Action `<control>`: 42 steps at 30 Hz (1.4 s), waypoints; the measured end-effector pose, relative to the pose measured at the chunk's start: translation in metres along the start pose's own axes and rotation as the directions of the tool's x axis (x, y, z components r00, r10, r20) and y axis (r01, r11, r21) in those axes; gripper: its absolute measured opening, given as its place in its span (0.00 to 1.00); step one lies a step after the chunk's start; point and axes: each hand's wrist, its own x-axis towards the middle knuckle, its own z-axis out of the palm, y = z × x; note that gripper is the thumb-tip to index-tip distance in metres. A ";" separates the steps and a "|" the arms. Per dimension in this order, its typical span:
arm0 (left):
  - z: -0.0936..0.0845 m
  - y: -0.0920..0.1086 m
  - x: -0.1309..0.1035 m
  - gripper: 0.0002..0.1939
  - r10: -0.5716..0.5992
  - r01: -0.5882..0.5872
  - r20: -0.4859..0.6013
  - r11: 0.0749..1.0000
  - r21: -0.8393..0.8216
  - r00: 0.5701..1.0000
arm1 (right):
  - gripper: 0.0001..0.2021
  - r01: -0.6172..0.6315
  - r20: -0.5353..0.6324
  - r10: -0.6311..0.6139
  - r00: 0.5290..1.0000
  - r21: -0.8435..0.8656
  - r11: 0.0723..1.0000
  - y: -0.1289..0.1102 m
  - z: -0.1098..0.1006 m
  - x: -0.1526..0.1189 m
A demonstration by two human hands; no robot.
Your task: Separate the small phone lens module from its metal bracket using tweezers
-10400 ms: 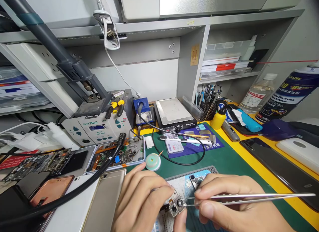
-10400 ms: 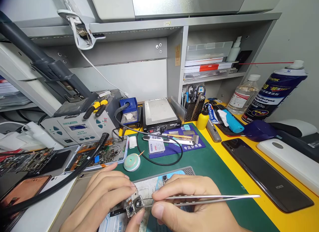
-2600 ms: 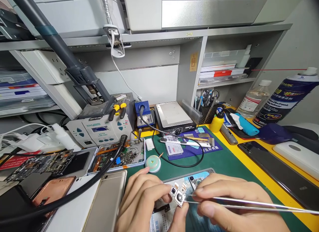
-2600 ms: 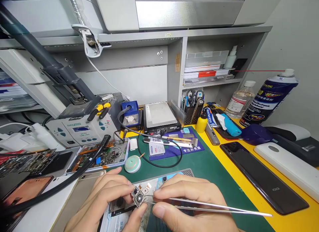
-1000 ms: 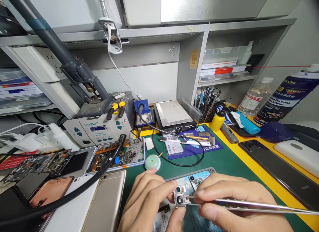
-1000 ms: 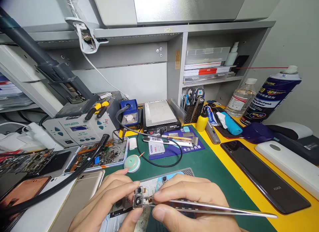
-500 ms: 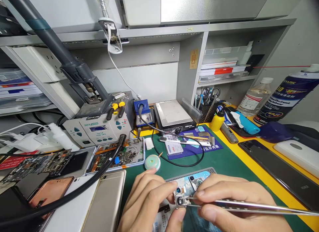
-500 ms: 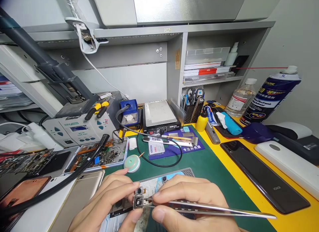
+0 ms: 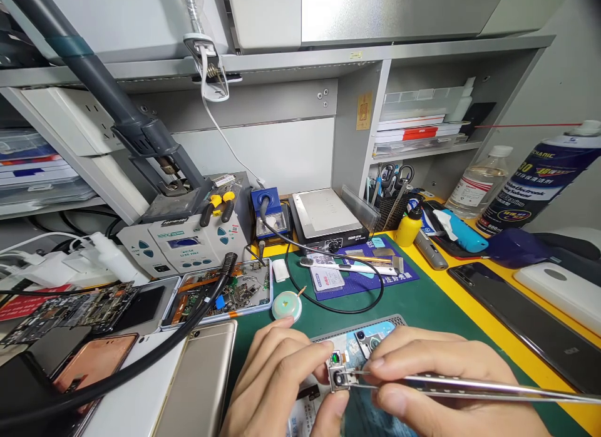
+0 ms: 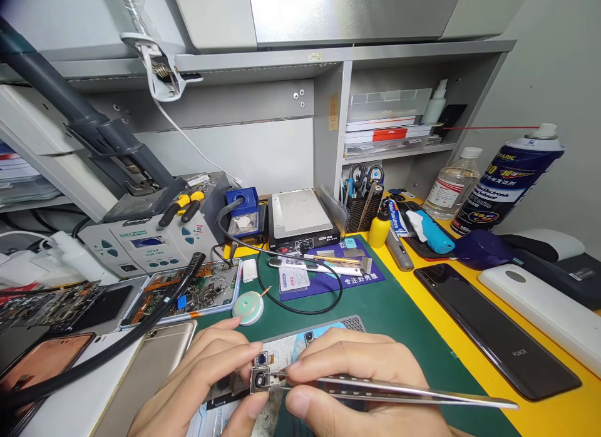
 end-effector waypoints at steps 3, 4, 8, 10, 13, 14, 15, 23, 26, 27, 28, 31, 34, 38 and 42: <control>0.001 -0.002 0.000 0.14 0.009 -0.009 -0.014 1.000 -0.008 1.000 | 0.18 -0.006 -0.008 0.006 1.000 -0.002 1.000 -0.001 0.001 0.001; 0.003 -0.002 0.000 0.13 0.010 -0.010 -0.022 1.000 -0.013 1.000 | 0.17 -0.006 -0.008 0.006 1.000 -0.005 1.000 -0.001 0.001 0.001; 0.008 -0.004 -0.003 0.10 0.015 -0.017 -0.066 0.999 -0.035 0.998 | 0.17 0.001 0.001 -0.001 1.000 -0.003 1.000 -0.002 0.001 0.002; 0.009 -0.005 -0.004 0.09 0.016 -0.019 -0.081 0.999 -0.037 0.997 | 0.17 -0.001 0.002 0.001 1.000 -0.002 1.000 -0.002 0.000 0.002; 0.010 -0.006 -0.004 0.09 0.024 -0.027 -0.088 0.999 -0.031 0.996 | 0.17 -0.013 -0.008 0.013 1.000 0.002 1.000 -0.001 0.000 0.002; 0.009 -0.007 -0.004 0.09 0.030 -0.033 -0.085 0.999 -0.033 0.996 | 0.17 -0.012 -0.012 0.012 1.000 0.006 1.000 -0.001 0.000 0.001; 0.009 -0.007 -0.004 0.10 0.037 -0.040 -0.081 0.999 -0.036 0.996 | 0.17 -0.006 -0.016 0.007 1.000 0.012 1.000 -0.001 0.000 0.001; 0.008 -0.006 -0.003 0.10 0.026 -0.028 -0.076 0.999 -0.025 0.997 | 0.16 -0.001 0.006 0.001 1.000 -0.009 1.000 -0.002 -0.001 0.001; 0.006 -0.004 -0.001 0.10 0.020 -0.021 -0.069 1.000 -0.007 0.997 | 0.15 -0.011 0.007 0.011 1.000 -0.012 1.000 -0.004 -0.003 0.001; 0.006 -0.003 -0.001 0.09 0.019 -0.019 -0.064 1.000 -0.001 0.998 | 0.15 -0.013 0.007 0.014 1.000 -0.014 1.000 -0.004 -0.003 0.001; 0.005 -0.003 0.000 0.09 0.019 -0.019 -0.058 1.000 0.004 0.998 | 0.15 -0.015 0.009 0.015 1.000 -0.015 1.000 -0.004 -0.003 0.001; 0.002 -0.002 0.002 0.08 0.026 -0.026 -0.047 1.000 0.008 0.999 | 0.15 -0.019 0.014 0.019 1.000 -0.012 1.000 -0.004 -0.002 0.001; 0.002 -0.002 0.001 0.08 0.025 -0.025 -0.043 1.000 -0.004 0.999 | 0.16 -0.018 0.011 0.018 1.000 -0.005 1.000 -0.003 -0.001 0.000; 0.004 -0.004 -0.002 0.10 0.023 -0.024 -0.044 1.000 -0.019 0.999 | 0.16 -0.019 0.007 0.019 1.000 0.002 1.000 -0.004 -0.001 0.001; 0.006 -0.006 -0.004 0.10 0.035 -0.037 -0.048 0.999 -0.029 0.998 | 0.17 -0.016 0.013 0.016 1.000 -0.005 1.000 -0.004 -0.001 0.002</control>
